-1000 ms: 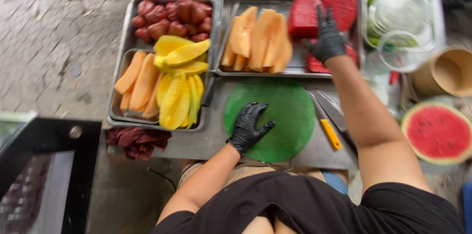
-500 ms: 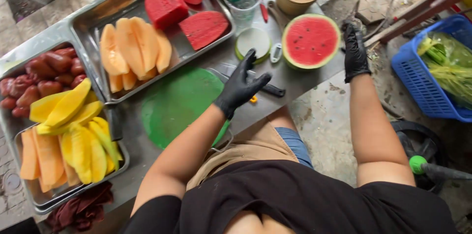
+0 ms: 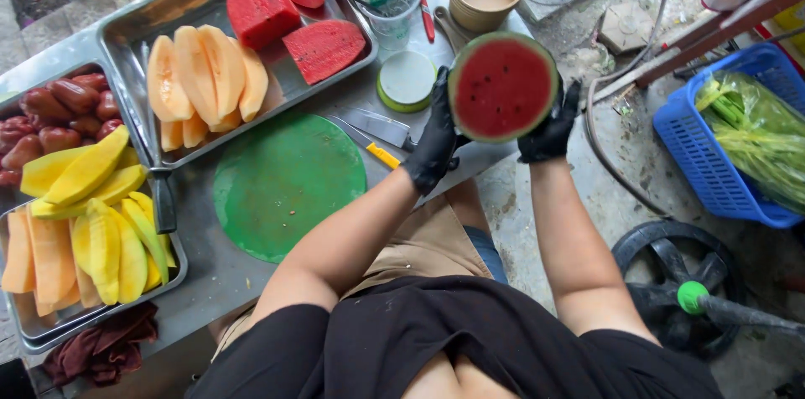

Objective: The recorder is seen slicing watermelon and other fruits on a green cutting board for a food stall.

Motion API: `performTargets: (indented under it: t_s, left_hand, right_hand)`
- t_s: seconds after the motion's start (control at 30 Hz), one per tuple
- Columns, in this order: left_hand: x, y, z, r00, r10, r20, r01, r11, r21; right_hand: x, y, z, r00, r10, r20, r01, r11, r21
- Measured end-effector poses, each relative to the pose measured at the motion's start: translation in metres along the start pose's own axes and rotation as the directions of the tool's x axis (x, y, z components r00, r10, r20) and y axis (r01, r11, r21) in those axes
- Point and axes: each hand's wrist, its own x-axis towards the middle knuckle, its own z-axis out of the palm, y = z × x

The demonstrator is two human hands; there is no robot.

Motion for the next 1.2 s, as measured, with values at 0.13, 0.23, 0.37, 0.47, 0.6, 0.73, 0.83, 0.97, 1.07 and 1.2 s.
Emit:
performTargets:
  t_s: [0.13,0.23,0.37,0.47,0.6,0.73,0.83,0.97,1.07,1.2]
  left_hand:
    - [-0.064,0.141,-0.008,0.994,-0.03,0.103,0.043,0.991,-0.124]
    - [-0.108,0.178,-0.045,0.978,-0.195,0.073,0.208,0.905,-0.37]
    - [-0.189,0.202,-0.095,0.995,-0.01,-0.102,0.028,0.984,0.178]
    - [-0.23,0.196,-0.15,0.948,0.271,-0.166,-0.215,0.931,0.295]
    - [-0.259,0.166,-0.22,0.83,0.547,-0.109,-0.413,0.735,0.538]
    - [-0.268,0.13,-0.268,0.821,0.56,-0.114,-0.396,0.702,0.592]
    - [-0.255,0.121,-0.298,0.854,0.512,-0.09,-0.396,0.754,0.525]
    - [-0.235,0.176,-0.317,0.875,0.418,0.246,-0.432,0.444,0.785]
    - [-0.228,0.248,-0.287,0.942,0.089,0.324,-0.331,0.073,0.941]
    - [-0.238,0.267,-0.257,0.986,-0.157,0.049,-0.053,-0.022,0.998]
  right_hand:
    - [-0.026,-0.031,0.107,0.981,0.058,0.184,-0.101,0.967,0.233]
    - [-0.024,0.003,0.141,0.955,0.089,0.284,-0.185,0.925,0.332]
    - [-0.023,0.076,0.22,0.794,0.354,0.495,-0.377,0.924,-0.056]
    - [-0.004,0.142,0.259,0.704,0.367,0.608,-0.337,0.926,-0.169]
    - [0.003,0.198,0.303,0.55,0.4,0.733,-0.3,0.914,-0.273]
    - [0.0,0.231,0.303,0.504,0.481,0.717,-0.354,0.873,-0.337]
    - [-0.006,0.237,0.297,0.525,0.514,0.678,-0.406,0.852,-0.331]
    - [-0.039,0.242,0.288,0.836,0.274,0.476,0.02,0.852,-0.524]
    - [-0.055,0.228,0.271,0.898,0.126,0.422,0.133,0.835,-0.534]
    - [-0.037,0.155,0.209,0.938,-0.017,0.347,0.344,0.189,-0.92]
